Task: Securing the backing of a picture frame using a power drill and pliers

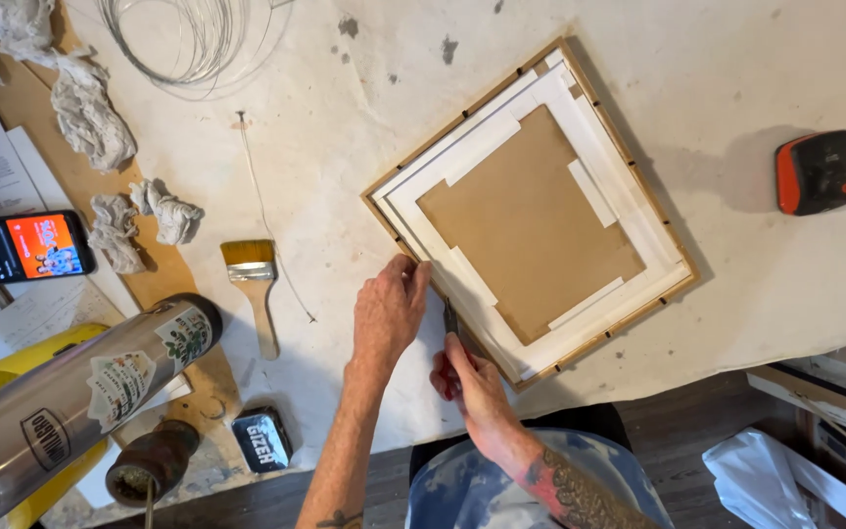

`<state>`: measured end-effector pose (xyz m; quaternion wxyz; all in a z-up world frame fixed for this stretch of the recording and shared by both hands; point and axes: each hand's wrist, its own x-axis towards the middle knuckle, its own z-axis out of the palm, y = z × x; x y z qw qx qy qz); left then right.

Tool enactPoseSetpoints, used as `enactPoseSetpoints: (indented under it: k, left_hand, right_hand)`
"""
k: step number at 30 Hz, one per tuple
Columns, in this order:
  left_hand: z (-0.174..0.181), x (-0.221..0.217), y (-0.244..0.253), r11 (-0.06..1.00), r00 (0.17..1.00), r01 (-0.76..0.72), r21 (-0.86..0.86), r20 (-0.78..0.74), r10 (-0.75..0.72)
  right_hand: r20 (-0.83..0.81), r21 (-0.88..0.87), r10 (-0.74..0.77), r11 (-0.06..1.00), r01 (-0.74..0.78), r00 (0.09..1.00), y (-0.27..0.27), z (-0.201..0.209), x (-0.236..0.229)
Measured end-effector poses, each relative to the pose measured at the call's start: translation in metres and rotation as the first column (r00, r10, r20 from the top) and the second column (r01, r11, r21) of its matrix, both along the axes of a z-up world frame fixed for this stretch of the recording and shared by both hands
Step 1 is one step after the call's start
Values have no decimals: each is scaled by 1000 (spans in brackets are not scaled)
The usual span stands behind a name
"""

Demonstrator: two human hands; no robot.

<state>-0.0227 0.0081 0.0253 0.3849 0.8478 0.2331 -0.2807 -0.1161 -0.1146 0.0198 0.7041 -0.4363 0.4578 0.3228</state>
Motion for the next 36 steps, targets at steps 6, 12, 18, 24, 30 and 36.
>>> enactPoseSetpoints:
  k: [6, 12, 18, 24, 30, 36]
  left_hand:
    - [-9, -29, 0, 994, 998, -54, -97, 7, 55]
    - [-21, -55, -18, 970, 981, -193, -147, -50, 188]
    - [-6, -60, -27, 971, 993, -106, -213, -67, 94]
    - [-4, -56, -27, 982, 995, 28, -189, -88, -45]
    - [14, -42, -30, 970, 963, -122, -209, -260, 65]
    - [6, -42, -31, 934, 927, -249, -255, -341, 154]
  right_hand:
    - [-92, 219, 46, 975, -25, 995, -20, -14, -23]
    - [-203, 309, -82, 940, 143, 976, -43, -31, -53]
    - [-142, 253, 45, 968, -8, 989, -53, -16, -44]
    - [-254, 223, 207, 963, -151, 945, -57, 6, -18]
    - [-171, 285, 182, 950, -128, 968, -63, 4, -16]
    - [-266, 140, 41, 990, -3, 963, -40, -8, -28]
